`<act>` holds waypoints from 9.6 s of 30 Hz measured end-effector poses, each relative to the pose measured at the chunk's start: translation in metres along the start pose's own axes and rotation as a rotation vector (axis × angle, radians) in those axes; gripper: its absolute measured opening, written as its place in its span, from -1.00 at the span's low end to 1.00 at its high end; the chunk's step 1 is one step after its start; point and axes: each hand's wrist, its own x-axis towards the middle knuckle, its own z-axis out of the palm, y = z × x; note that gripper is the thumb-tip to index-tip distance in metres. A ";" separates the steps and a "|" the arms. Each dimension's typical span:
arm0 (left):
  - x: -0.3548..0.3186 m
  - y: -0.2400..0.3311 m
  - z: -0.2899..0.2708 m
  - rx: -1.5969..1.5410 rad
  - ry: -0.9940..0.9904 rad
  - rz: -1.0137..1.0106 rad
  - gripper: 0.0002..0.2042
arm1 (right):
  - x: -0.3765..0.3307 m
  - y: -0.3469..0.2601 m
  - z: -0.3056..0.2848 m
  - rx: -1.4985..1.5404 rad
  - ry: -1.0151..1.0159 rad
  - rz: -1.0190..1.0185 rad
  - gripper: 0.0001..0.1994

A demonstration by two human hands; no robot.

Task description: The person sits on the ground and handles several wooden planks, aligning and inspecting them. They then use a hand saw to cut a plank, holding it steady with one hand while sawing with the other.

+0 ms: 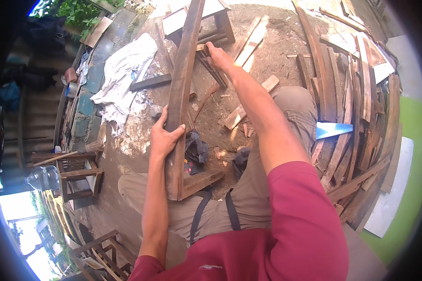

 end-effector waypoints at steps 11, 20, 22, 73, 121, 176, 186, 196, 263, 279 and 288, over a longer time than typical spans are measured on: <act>0.005 -0.002 0.011 0.026 -0.033 0.105 -0.15 | 0.011 0.030 0.007 0.037 0.057 -0.003 -0.51; 0.002 -0.012 0.012 0.074 -0.028 0.088 -0.11 | 0.008 0.002 0.012 -0.038 0.106 -0.002 -0.40; 0.000 -0.012 0.013 0.049 -0.028 0.073 -0.10 | 0.006 -0.011 0.012 0.009 0.088 0.047 -0.48; -0.001 -0.014 -0.001 0.259 -0.045 0.094 -0.08 | 0.022 0.008 0.006 -0.247 0.075 -0.232 -0.52; -0.013 -0.053 0.009 0.019 -0.085 0.059 -0.07 | 0.030 0.036 -0.044 -0.241 0.116 0.158 -0.62; -0.073 -0.020 0.105 -1.108 -0.532 -0.361 -0.61 | -0.333 0.129 -0.202 0.077 1.890 1.076 -0.50; -0.081 -0.011 0.147 -1.030 -0.473 -0.360 -0.57 | -0.401 0.153 -0.195 0.226 1.443 1.410 -0.30; -0.087 -0.018 0.167 -0.965 -0.402 -0.293 -0.46 | -0.277 -0.028 -0.023 0.814 0.297 0.708 -0.10; -0.062 -0.017 0.007 -1.407 0.425 -0.115 -0.33 | -0.369 -0.045 0.032 0.732 0.395 0.974 -0.71; -0.044 0.112 0.006 -1.355 0.065 0.327 -0.48 | -0.361 -0.041 0.010 1.465 0.379 0.876 -0.62; -0.055 0.108 0.009 -1.425 0.089 0.274 -0.50 | -0.363 -0.046 0.011 1.446 0.393 0.863 -0.65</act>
